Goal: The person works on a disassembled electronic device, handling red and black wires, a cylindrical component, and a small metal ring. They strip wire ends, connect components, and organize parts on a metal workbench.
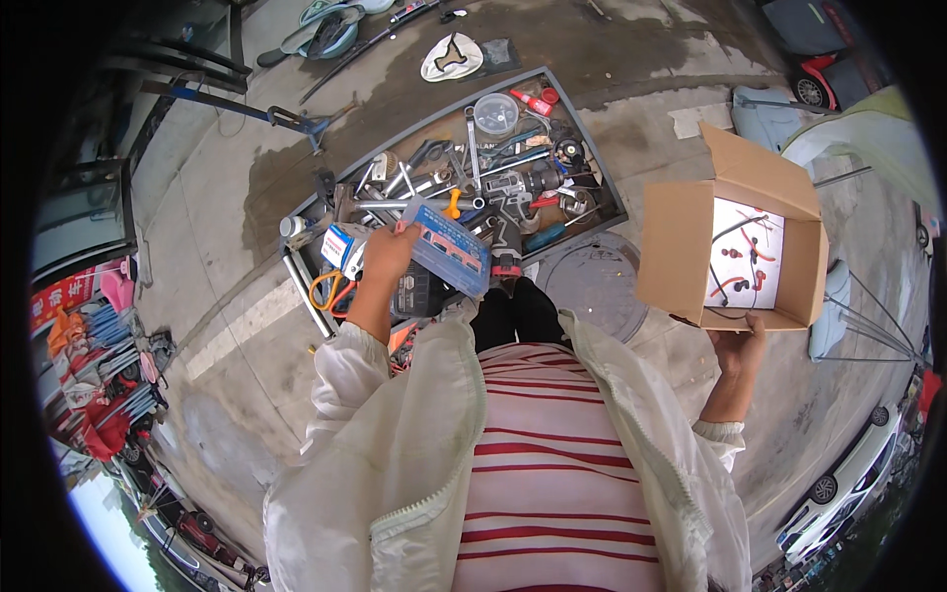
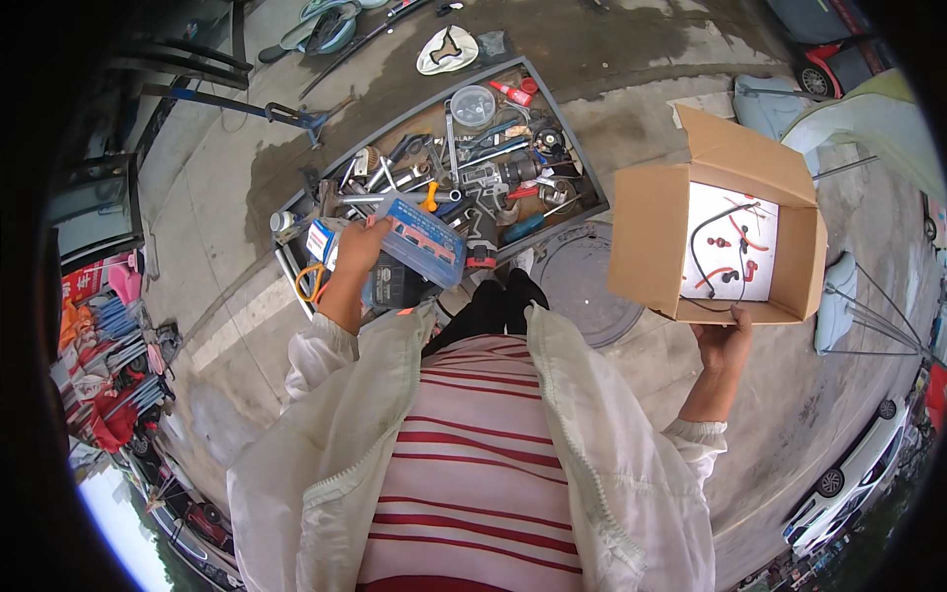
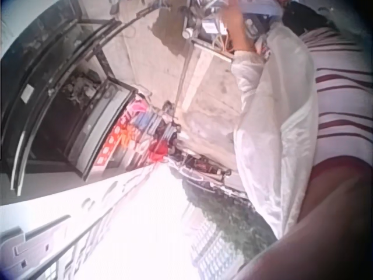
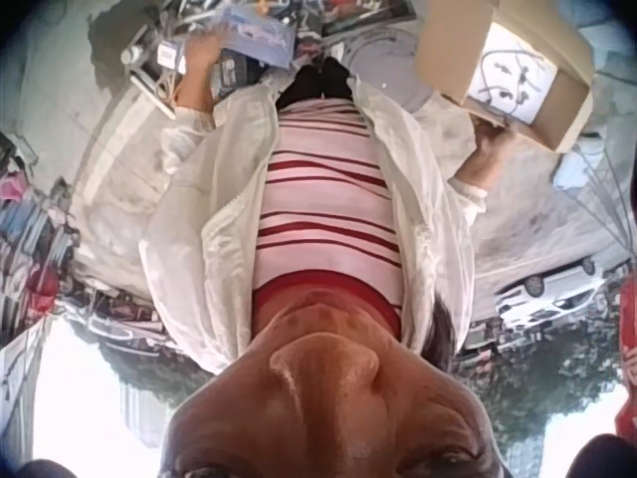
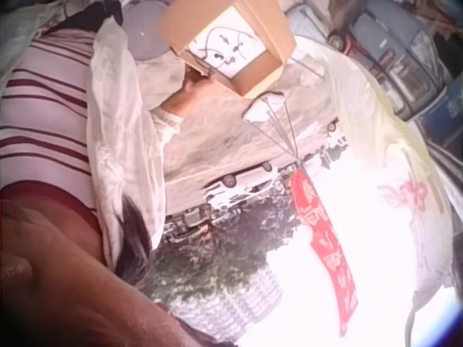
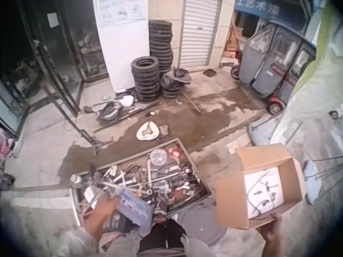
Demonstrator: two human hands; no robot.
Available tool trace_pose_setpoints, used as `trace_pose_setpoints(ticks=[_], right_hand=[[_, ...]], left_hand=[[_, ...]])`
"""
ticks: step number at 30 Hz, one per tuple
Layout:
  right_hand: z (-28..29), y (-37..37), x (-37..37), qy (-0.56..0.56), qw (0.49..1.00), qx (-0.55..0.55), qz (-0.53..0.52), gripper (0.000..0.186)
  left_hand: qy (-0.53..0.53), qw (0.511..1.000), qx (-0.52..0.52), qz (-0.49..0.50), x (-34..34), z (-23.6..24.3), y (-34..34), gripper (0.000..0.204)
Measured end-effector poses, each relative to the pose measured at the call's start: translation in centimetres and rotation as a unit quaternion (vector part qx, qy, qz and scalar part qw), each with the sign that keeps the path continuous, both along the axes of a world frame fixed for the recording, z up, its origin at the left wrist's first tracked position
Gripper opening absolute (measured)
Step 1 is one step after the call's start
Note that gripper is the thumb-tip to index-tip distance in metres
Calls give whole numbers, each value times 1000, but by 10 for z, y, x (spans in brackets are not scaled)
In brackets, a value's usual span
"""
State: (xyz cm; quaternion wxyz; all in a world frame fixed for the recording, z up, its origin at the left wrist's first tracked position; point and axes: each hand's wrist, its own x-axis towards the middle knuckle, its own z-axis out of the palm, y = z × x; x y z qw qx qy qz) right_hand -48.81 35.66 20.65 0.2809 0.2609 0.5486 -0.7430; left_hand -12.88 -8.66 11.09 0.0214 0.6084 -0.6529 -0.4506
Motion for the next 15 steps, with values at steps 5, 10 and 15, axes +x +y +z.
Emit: trace_pose_setpoints(ticks=[5, 10, 15], right_hand=[[-3, -6, -1, -3, 1000, -5, 1, 41], [-4, -15, -7, -10, 1000, 3, 10, 41], [5, -24, -9, -13, 999, 15, 31, 42]], left_hand=[[178, 952, 85, 234, 40, 78, -17, 28], [293, 857, -50, 421, 93, 130, -31, 26], [317, 813, -121, 473, 120, 146, -19, 26]])
